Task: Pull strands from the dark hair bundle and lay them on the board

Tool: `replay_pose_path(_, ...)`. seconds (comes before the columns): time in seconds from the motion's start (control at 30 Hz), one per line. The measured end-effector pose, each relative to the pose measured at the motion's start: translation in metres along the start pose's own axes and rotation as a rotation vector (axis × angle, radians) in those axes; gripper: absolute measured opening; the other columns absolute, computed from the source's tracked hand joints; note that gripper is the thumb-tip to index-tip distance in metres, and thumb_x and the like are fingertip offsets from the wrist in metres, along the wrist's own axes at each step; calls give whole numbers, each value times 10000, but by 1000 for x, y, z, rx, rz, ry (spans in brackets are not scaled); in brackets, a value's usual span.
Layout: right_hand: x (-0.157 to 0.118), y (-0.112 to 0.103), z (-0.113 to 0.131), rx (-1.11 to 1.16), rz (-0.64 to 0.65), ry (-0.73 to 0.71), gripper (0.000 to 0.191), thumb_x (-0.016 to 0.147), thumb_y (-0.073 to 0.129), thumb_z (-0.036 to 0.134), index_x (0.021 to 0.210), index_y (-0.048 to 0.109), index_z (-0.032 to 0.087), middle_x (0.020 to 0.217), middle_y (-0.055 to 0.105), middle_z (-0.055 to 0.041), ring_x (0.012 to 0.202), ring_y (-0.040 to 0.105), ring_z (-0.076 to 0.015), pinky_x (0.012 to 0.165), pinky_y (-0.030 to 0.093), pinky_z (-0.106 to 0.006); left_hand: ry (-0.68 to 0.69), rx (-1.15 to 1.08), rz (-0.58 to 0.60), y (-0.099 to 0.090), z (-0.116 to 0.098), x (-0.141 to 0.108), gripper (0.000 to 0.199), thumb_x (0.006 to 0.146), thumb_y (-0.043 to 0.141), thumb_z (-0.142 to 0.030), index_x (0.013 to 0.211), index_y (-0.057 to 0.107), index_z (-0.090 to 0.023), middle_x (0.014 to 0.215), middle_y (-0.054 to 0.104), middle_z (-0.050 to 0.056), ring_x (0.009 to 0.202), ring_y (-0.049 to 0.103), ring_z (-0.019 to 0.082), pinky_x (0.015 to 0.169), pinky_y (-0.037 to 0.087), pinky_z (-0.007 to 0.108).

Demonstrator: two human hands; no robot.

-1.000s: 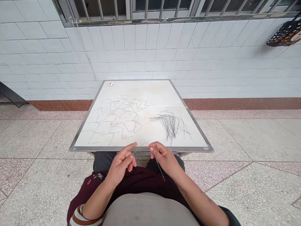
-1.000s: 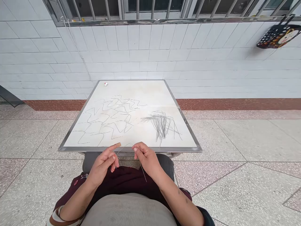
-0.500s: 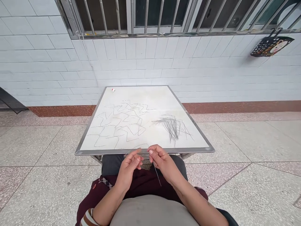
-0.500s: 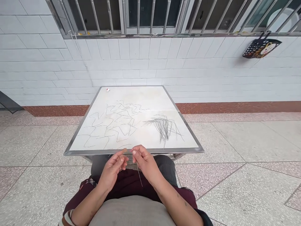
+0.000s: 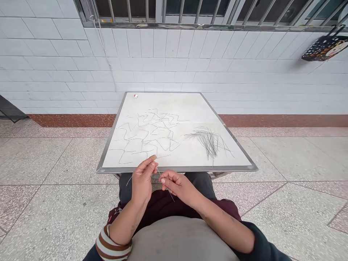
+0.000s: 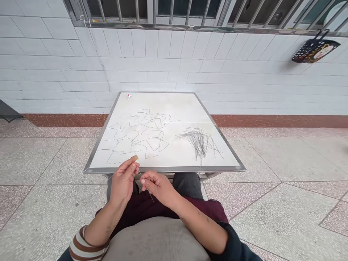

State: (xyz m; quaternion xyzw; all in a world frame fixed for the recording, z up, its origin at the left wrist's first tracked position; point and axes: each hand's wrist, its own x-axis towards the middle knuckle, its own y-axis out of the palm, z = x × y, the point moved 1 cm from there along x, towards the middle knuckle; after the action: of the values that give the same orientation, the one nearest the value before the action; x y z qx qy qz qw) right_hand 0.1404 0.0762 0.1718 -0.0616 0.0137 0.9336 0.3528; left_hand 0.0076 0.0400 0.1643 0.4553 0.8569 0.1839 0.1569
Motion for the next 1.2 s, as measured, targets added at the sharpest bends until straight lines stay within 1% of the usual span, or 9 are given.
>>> replay_pose_path(0.13, 6, 6, 5, -165, -54, -79, 262, 879, 482, 441, 793, 542, 202, 650, 565, 32, 509, 383, -82, 521, 320, -222, 2, -49, -7, -7, -7, 3, 315, 703, 723, -245, 1011, 691, -184, 837, 637, 21, 717, 547, 101, 687, 447, 242)
replay_pose_path(0.27, 10, 6, 5, -233, -72, -145, 226, 898, 464, 391, 804, 556, 207, 650, 566, 31, 540, 416, -91, 564, 343, -226, -44, -28, -5, -8, -1, -1, 280, 687, 739, -239, 960, 702, -189, 766, 620, -1, 689, 547, 98, 685, 454, 251)
replay_pose_path(0.47, 6, -3, -1, -303, -83, -191, 248, 915, 433, 365, 775, 572, 216, 675, 566, 21, 623, 499, -118, 642, 391, -247, 10, 173, 10, -3, 4, -6, 302, 734, 696, -303, 1011, 691, -185, 760, 615, 2, 669, 535, 108, 665, 462, 255)
replay_pose_path(0.7, -4, -14, -9, -451, -121, -328, 208, 937, 403, 314, 902, 593, 239, 758, 610, -9, 696, 552, -142, 678, 434, -269, 31, 316, 102, 8, 4, -12, 291, 792, 630, -326, 1056, 686, -215, 753, 587, -7, 676, 513, 109, 665, 450, 241)
replay_pose_path(0.83, -14, -24, -8, -707, -90, -503, 217, 945, 389, 274, 961, 599, 222, 845, 642, -51, 782, 555, -174, 706, 432, -296, 4, 376, 165, 11, 4, -18, 301, 797, 622, -334, 1067, 687, -218, 806, 604, 6, 669, 504, 108, 657, 452, 239)
replay_pose_path(0.9, -19, -30, -3, -869, -30, -577, 249, 951, 357, 234, 967, 604, 206, 799, 625, -60, 743, 526, -176, 666, 414, -295, 2, 426, 198, 13, 3, -22, 296, 798, 621, -338, 1064, 690, -227, 841, 624, 15, 682, 517, 116, 650, 457, 240)
replay_pose_path(1.0, -26, -38, 7, -1040, 91, -676, 303, 951, 309, 165, 948, 610, 198, 771, 604, -56, 701, 484, -171, 638, 384, -296, 31, 506, 223, 15, 3, -28, 280, 789, 629, -345, 1037, 704, -237, 938, 653, 36, 793, 563, 159, 697, 473, 262)
replay_pose_path(1.07, -29, -42, 14, -1084, 126, -721, 308, 950, 308, 158, 923, 612, 200, 760, 599, -50, 682, 467, -170, 617, 369, -296, 42, 517, 219, 16, 4, -32, 272, 780, 638, -349, 1017, 712, -239, 981, 659, 43, 860, 576, 181, 739, 479, 278)
replay_pose_path(1.2, -34, -43, 22, -1041, 69, -708, 257, 954, 338, 177, 948, 595, 192, 782, 592, -51, 709, 471, -167, 635, 374, -287, -8, 416, 179, 17, 5, -36, 269, 786, 634, -354, 1015, 693, -225, 847, 651, 15, 679, 546, 124, 666, 477, 258)
